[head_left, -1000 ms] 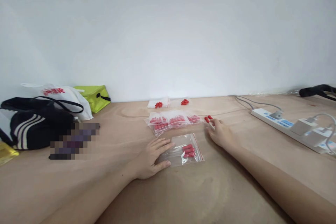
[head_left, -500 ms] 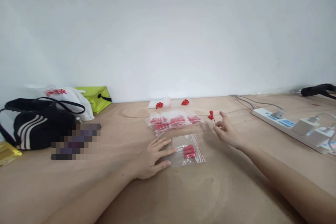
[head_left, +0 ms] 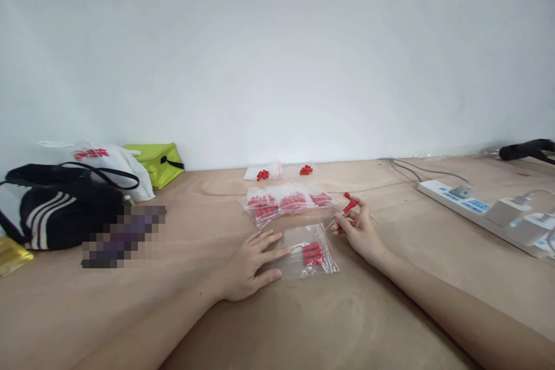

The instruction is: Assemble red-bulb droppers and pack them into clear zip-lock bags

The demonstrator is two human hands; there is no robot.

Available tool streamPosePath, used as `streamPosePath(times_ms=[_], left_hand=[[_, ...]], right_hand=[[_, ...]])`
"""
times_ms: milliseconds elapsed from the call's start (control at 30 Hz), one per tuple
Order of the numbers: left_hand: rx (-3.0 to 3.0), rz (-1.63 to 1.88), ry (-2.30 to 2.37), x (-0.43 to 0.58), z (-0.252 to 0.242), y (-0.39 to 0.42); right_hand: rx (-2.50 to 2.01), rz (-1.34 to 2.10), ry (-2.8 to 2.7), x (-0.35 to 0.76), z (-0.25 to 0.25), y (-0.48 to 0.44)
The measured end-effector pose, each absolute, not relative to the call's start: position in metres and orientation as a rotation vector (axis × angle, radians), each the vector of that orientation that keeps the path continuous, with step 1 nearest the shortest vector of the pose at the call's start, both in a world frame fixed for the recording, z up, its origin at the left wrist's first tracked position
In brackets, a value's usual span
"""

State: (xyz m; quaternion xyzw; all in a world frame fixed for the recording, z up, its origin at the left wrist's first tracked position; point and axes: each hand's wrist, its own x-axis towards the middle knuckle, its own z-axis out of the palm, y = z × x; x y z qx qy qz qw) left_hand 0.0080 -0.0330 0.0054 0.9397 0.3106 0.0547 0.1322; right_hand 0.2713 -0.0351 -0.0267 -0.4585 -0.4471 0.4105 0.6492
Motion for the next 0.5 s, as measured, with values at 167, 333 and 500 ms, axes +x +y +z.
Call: streamPosePath(times_ms=[167, 333, 500], left_hand=[[2.72, 0.15, 0.932, 0.009, 0.007, -0.034], [2.722, 0.2, 0.917, 0.009, 0.007, -0.034], [2.718, 0.19, 0.91, 0.01, 0.007, -0.035]], right_hand=[[-1.037, 1.046, -0.863, 0.261, -0.025, -0.044], [-1.139, 1.079, -1.015, 0.257, -0.026, -0.049], [-1.229, 1.021, -1.228, 0.257, -0.029, -0.048]])
